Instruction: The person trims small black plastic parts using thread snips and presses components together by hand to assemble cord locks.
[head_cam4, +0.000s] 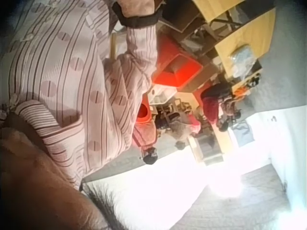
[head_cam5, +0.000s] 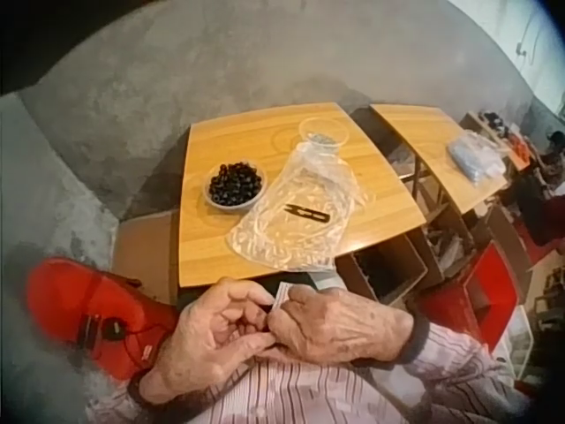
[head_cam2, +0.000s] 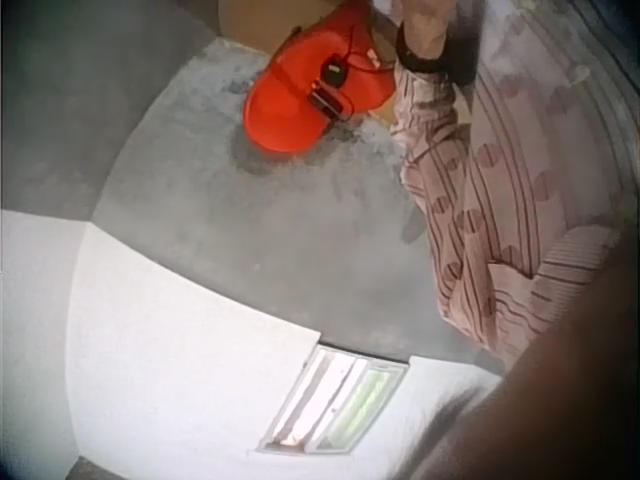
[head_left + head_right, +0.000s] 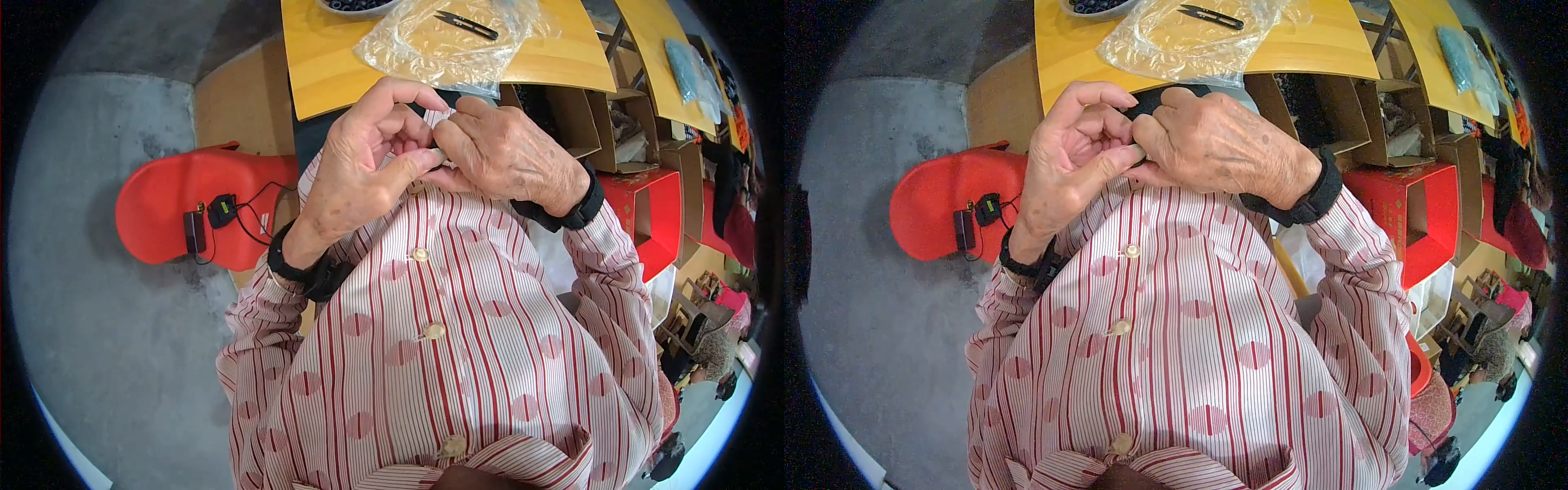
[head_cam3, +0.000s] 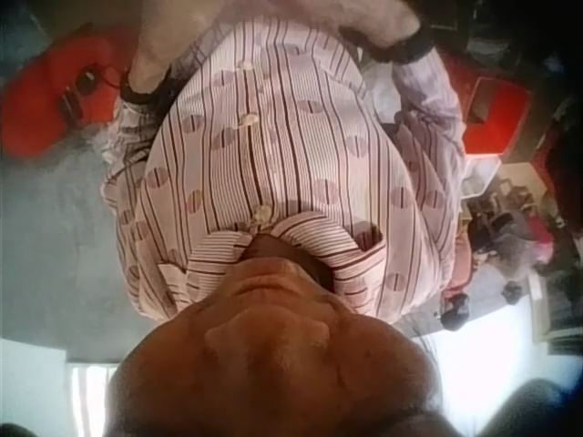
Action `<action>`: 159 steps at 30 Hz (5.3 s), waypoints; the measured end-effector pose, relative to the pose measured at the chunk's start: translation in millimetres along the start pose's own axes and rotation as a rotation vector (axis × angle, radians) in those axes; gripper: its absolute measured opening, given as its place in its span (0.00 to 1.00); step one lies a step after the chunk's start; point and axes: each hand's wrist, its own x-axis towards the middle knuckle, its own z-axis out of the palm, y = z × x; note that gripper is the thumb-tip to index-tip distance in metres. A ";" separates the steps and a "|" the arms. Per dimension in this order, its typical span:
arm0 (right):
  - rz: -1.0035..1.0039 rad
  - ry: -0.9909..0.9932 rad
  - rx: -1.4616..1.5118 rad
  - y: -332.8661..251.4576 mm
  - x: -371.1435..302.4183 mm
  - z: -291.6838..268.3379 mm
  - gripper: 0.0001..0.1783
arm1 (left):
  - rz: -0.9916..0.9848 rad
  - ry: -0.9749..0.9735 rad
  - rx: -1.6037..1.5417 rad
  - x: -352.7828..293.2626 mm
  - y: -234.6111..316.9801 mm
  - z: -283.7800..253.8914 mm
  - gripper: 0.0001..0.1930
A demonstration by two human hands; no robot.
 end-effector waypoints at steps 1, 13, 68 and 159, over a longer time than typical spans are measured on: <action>0.000 -0.001 0.000 0.3 -0.6 0.8 0.23 | -0.006 0.007 0.006 0.2 -0.7 0.7 0.21; 0.044 -0.058 -0.001 0.5 -5.9 5.9 0.29 | -0.050 0.041 0.052 1.4 -9.2 6.1 0.20; -0.158 0.275 0.209 1.9 -7.0 12.3 0.23 | 0.434 -0.272 0.651 -3.7 9.3 -4.6 0.34; 0.570 -0.414 0.347 57.6 -70.5 -110.3 0.16 | 0.281 -0.847 0.170 -41.9 62.7 -33.3 0.20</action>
